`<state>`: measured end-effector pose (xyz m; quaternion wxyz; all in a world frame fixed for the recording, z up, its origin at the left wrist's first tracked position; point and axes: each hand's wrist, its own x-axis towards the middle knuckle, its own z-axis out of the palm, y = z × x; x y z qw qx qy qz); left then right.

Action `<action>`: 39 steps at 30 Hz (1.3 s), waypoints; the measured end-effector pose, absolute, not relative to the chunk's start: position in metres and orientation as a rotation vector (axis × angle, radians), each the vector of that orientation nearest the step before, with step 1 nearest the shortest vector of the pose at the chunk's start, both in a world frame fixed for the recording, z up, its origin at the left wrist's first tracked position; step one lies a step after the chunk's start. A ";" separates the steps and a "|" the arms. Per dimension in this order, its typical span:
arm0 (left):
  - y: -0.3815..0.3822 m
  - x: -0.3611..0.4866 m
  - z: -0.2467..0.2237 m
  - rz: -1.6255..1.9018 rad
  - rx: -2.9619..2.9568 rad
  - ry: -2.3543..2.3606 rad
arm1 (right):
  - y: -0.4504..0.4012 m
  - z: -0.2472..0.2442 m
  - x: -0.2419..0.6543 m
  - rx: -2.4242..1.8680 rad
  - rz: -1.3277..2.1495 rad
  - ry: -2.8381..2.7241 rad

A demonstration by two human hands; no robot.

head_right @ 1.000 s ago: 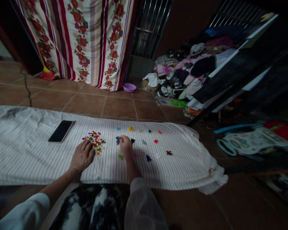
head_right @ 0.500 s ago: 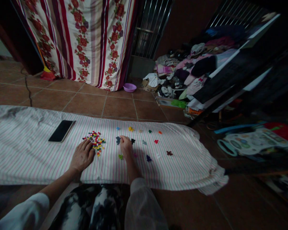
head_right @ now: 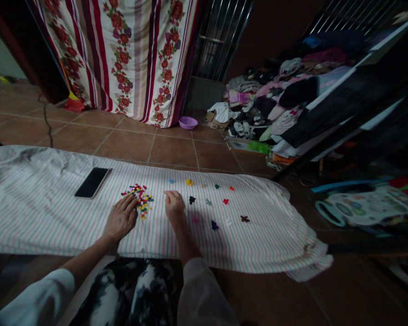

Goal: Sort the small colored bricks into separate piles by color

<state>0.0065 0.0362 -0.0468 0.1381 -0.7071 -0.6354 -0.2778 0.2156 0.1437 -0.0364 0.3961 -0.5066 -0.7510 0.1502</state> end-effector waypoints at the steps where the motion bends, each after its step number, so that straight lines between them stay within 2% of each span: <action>1: 0.036 0.007 -0.046 -0.799 -2.043 -1.828 | 0.141 -0.035 0.210 -1.268 0.388 -1.939; 9: 0.035 0.009 -0.042 -0.793 -2.047 -1.829 | 0.124 -0.036 0.179 -1.241 0.452 -2.149; 27: 0.031 0.011 -0.031 -0.773 -2.237 -1.740 | 0.119 -0.024 0.161 -1.408 0.304 -2.334; 33: 0.034 0.012 -0.033 -0.715 -2.257 -1.754 | 0.120 -0.028 0.162 -1.342 0.335 -2.301; 39: 0.037 0.012 -0.044 -0.849 -2.101 -1.845 | 0.123 -0.032 0.165 -1.236 0.363 -2.256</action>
